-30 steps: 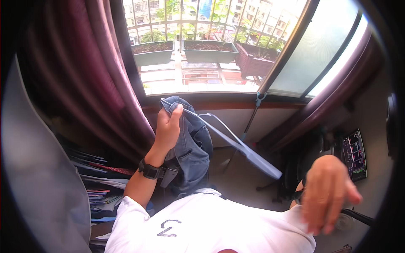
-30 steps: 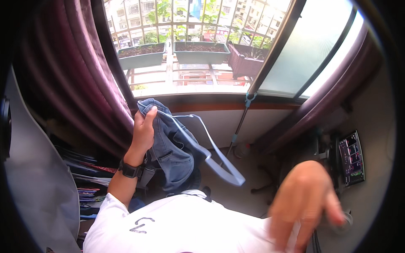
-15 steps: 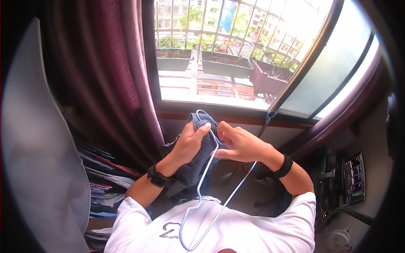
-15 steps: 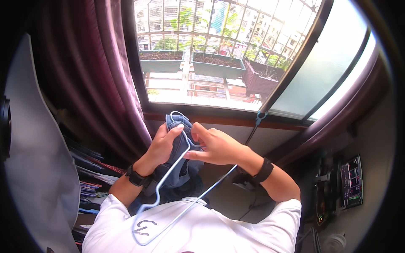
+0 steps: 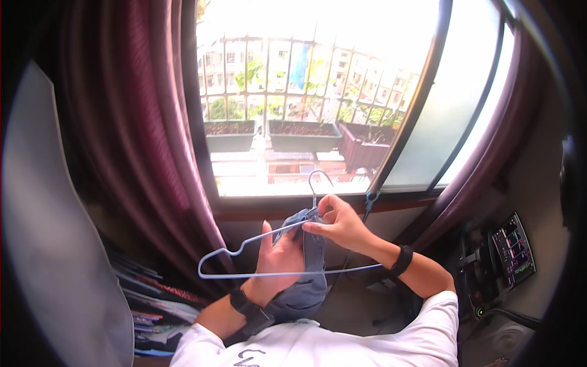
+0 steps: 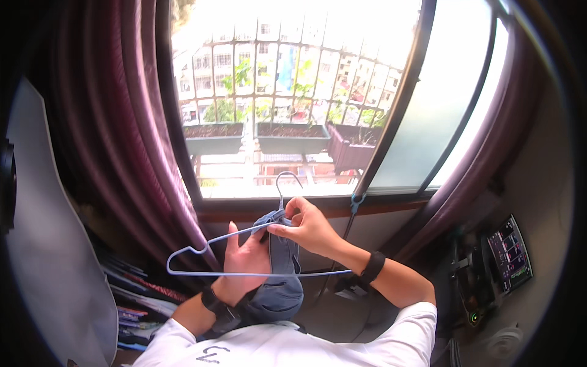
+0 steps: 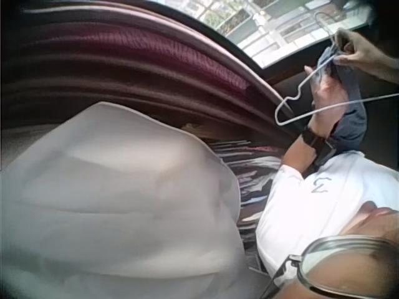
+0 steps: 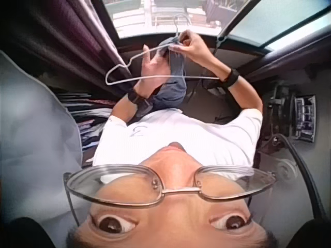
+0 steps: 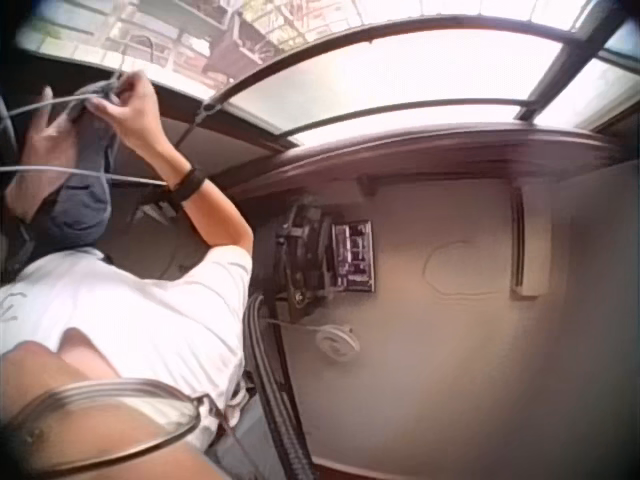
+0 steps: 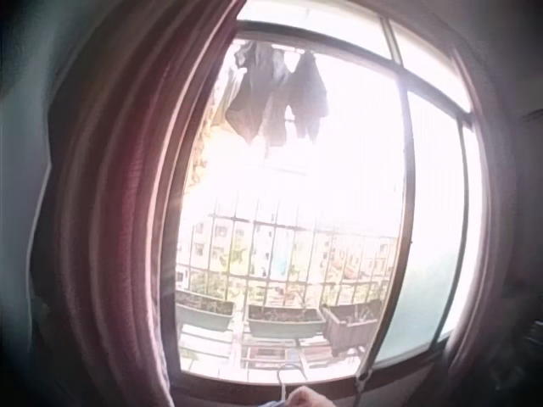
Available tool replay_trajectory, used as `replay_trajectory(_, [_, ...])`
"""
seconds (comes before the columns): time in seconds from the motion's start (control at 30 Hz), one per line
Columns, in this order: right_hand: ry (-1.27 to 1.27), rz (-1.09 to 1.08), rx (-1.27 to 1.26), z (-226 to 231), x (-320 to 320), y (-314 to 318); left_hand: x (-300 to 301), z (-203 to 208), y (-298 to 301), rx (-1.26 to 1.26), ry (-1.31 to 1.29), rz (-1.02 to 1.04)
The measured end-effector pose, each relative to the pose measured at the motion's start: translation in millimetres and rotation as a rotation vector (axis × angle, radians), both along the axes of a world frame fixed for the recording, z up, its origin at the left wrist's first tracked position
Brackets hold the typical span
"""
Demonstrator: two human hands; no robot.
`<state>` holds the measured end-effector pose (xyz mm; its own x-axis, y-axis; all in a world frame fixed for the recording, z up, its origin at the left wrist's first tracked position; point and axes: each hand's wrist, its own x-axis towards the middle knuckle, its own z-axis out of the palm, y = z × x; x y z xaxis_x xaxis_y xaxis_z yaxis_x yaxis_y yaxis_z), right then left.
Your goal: Hanging laundry on hangers and placing them on an outdoor rack using a reaching pole.
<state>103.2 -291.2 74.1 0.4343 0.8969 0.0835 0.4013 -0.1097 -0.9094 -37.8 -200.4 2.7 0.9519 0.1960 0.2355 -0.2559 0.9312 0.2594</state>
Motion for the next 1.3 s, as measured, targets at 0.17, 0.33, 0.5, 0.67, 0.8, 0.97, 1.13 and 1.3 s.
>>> replay_trajectory(0.17, [0.274,0.142,0.034,3.7,11.2,-7.1,15.6,-9.8,-15.8,0.064,-0.064,0.025])
replay_trajectory(0.33, [0.326,0.187,-0.052,17.7,9.3,-24.3,18.5,-16.7,-9.8,0.483,0.082,0.112])
replay_trajectory(0.5, [0.045,0.069,-0.074,2.1,30.2,-49.4,-6.2,-30.4,38.6,1.288,0.217,0.523])
replay_trajectory(0.67, [-0.123,-0.066,-0.23,-3.4,40.6,-53.0,-13.4,-23.1,55.7,1.749,0.365,1.058])
replay_trajectory(0.8, [-0.301,-0.079,-0.279,3.2,48.7,-56.6,-25.8,0.8,53.7,2.109,0.548,1.303])
replay_trajectory(0.97, [-0.371,0.075,-0.187,26.0,2.7,-46.5,0.9,-3.7,61.8,2.018,0.24,1.009])
replay_trajectory(1.13, [-0.206,0.097,-0.104,28.6,13.1,-43.8,15.1,-83.5,25.5,1.47,0.113,0.326])
replay_trajectory(1.3, [-0.059,0.127,-0.147,27.7,33.0,-52.6,-3.0,-62.2,-5.3,1.64,-0.09,0.603])
